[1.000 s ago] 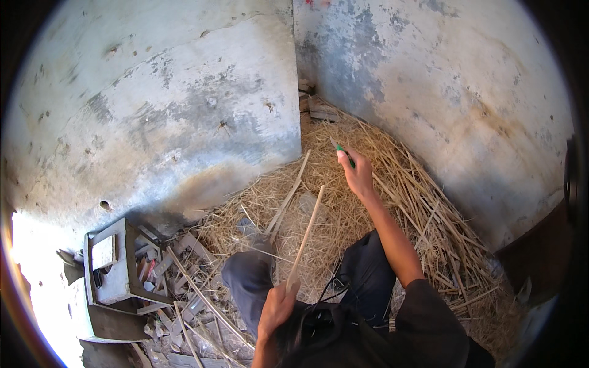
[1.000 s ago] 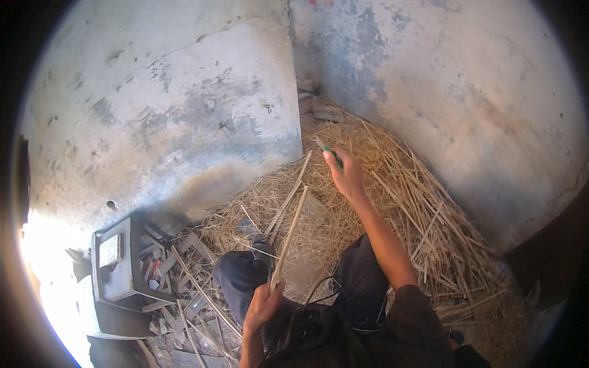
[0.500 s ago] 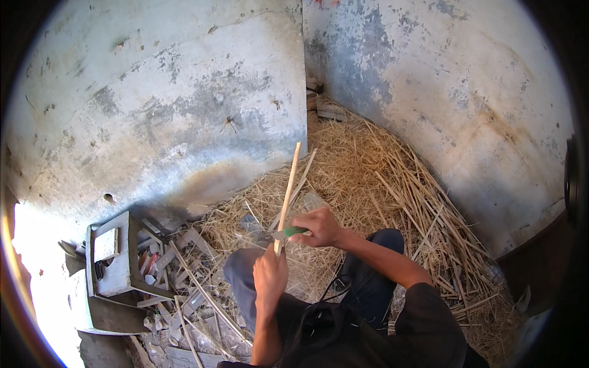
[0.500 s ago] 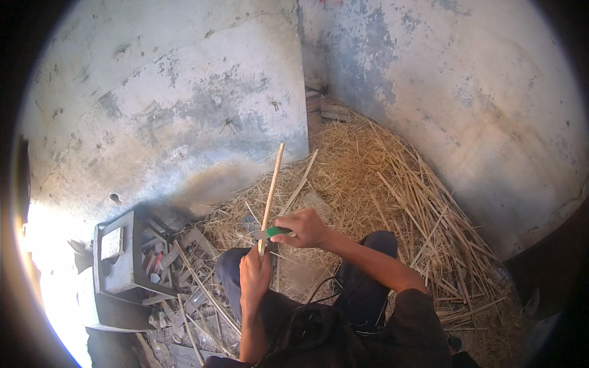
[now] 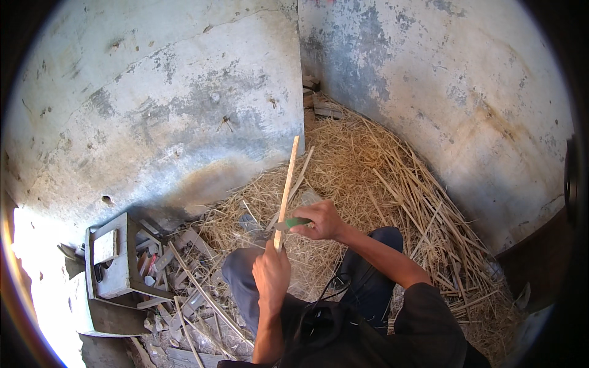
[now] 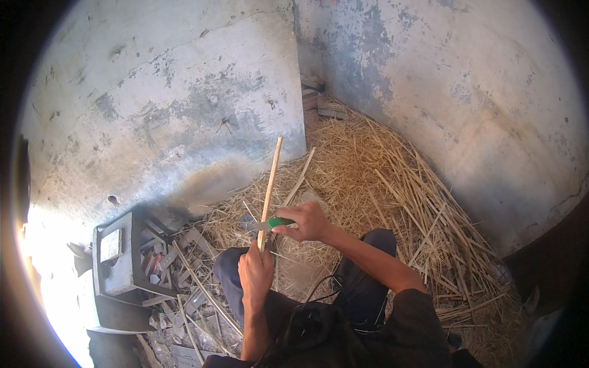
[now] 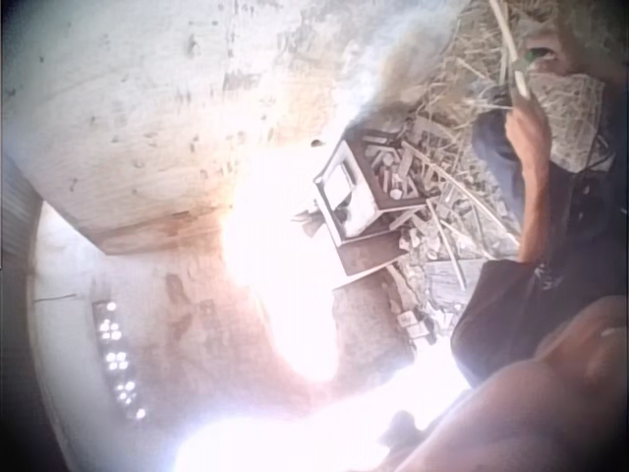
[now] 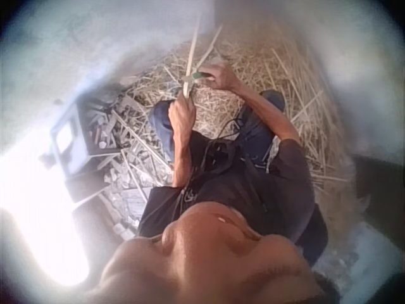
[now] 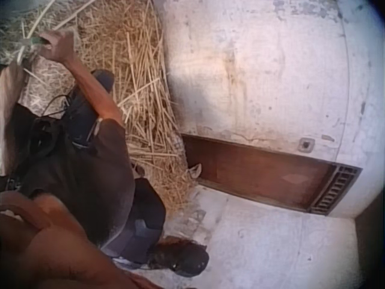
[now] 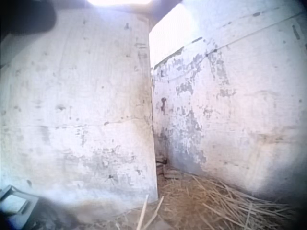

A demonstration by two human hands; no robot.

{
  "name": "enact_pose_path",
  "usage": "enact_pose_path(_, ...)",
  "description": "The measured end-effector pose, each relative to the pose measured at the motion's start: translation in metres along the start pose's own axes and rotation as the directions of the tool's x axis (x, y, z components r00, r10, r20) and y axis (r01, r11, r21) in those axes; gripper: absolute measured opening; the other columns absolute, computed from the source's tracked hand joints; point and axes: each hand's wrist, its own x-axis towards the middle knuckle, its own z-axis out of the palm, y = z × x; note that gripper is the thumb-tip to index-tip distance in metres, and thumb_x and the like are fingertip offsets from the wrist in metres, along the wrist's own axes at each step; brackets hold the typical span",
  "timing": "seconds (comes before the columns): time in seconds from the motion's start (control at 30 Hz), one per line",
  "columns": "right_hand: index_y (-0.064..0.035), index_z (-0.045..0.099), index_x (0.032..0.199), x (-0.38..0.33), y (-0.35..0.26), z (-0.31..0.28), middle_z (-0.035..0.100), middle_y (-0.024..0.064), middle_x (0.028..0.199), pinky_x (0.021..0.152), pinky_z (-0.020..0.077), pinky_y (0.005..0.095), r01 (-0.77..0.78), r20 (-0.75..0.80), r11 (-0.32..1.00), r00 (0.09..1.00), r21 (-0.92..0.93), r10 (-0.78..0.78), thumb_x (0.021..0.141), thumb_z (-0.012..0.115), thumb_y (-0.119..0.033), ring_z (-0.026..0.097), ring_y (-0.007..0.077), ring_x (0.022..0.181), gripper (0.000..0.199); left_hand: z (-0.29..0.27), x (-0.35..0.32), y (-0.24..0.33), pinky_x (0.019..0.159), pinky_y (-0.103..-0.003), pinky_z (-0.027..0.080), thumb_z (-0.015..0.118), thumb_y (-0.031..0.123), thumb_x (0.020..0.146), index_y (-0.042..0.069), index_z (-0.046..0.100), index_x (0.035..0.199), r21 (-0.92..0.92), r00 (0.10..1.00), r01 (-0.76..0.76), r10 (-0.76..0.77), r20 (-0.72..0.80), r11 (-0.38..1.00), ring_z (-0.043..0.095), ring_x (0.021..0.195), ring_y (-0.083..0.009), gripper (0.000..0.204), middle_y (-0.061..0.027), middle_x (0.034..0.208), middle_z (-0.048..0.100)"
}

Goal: The person sits on a straw-covered floor and uses a green utility knife to shave thin strips from a long, light-colored wooden stick. The person holds the stick with their left hand and repeatedly draws the knife along its length to remove the outer layer, creating a pile of wood shavings.

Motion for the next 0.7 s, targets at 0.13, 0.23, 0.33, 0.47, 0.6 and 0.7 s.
enact_pose_path(0.13,-0.0079,0.079,0.088,0.011,0.002,-0.010,0.071,0.0042,0.066,0.049,0.0512,0.0331,0.079,-0.040,0.985,0.996,-0.154,-0.086,0.098,0.075,-0.050,0.067,0.0186,0.051,0.043,-0.003,-0.004,-0.002,0.065,-0.064,0.052,0.068,0.020,0.101,0.003,0.062,0.098,0.031,1.000,0.009,-0.008,-0.018,0.999,0.067,0.072,-0.0540,0.019,-0.0289,0.074,0.068)
enact_pose_path(0.23,-0.0085,0.079,0.088,0.008,0.002,-0.008,0.070,0.0037,0.066,0.049,0.0505,0.0333,0.073,-0.084,0.989,0.993,-0.127,-0.084,0.099,0.074,-0.052,0.065,0.0175,0.050,0.045,-0.003,-0.008,0.000,0.065,-0.064,0.052,0.069,0.020,0.100,0.003,0.062,0.099,0.033,1.000,0.012,-0.011,-0.018,0.999,0.067,0.072,-0.0540,0.019,-0.0290,0.074,0.068)
enact_pose_path(0.33,-0.0121,0.080,0.097,0.010,0.026,-0.018,0.071,0.0051,0.067,0.048,0.0486,0.0347,-0.071,-0.153,0.991,0.987,-0.113,0.053,0.099,0.074,-0.055,0.067,0.0194,0.051,0.043,-0.001,-0.013,-0.001,0.065,-0.064,0.053,0.069,0.020,0.100,0.002,0.063,0.099,0.040,1.000,0.014,-0.013,-0.023,0.999,0.068,0.072,-0.0541,0.019,-0.0293,0.073,0.068)
enact_pose_path(0.47,-0.0093,0.081,0.100,0.010,0.055,-0.036,0.070,0.0055,0.065,0.046,0.0472,0.0336,-0.217,-0.190,0.964,0.964,-0.154,0.187,0.101,0.071,-0.056,0.065,0.0178,0.049,0.048,0.003,-0.024,-0.009,0.066,-0.064,0.053,0.067,0.020,0.100,0.001,0.063,0.099,0.061,0.999,0.008,-0.010,0.034,0.998,0.068,0.072,-0.0542,0.019,-0.0300,0.073,0.068)
enact_pose_path(0.6,-0.0073,0.081,0.102,0.013,0.052,-0.050,0.070,0.0038,0.064,0.045,0.0447,0.0324,-0.213,-0.187,0.951,0.967,-0.223,0.172,0.103,0.067,-0.058,0.061,0.0145,0.048,0.053,0.002,-0.035,-0.019,0.067,-0.065,0.054,0.064,0.021,0.101,0.001,0.064,0.100,0.040,0.995,0.026,-0.030,0.096,0.999,0.068,0.072,-0.0546,0.020,-0.0311,0.074,0.068)
enact_pose_path(0.7,-0.0069,0.081,0.103,0.008,0.065,-0.049,0.066,0.0017,0.062,0.044,0.0413,0.0319,-0.295,-0.237,0.931,0.941,-0.215,0.243,0.105,0.062,-0.062,0.057,0.0122,0.047,0.059,0.001,-0.039,-0.019,0.068,-0.065,0.053,0.064,0.022,0.101,0.003,0.064,0.102,0.034,0.992,0.037,-0.041,0.123,0.999,0.068,0.073,-0.0547,0.019,-0.0311,0.075,0.069)
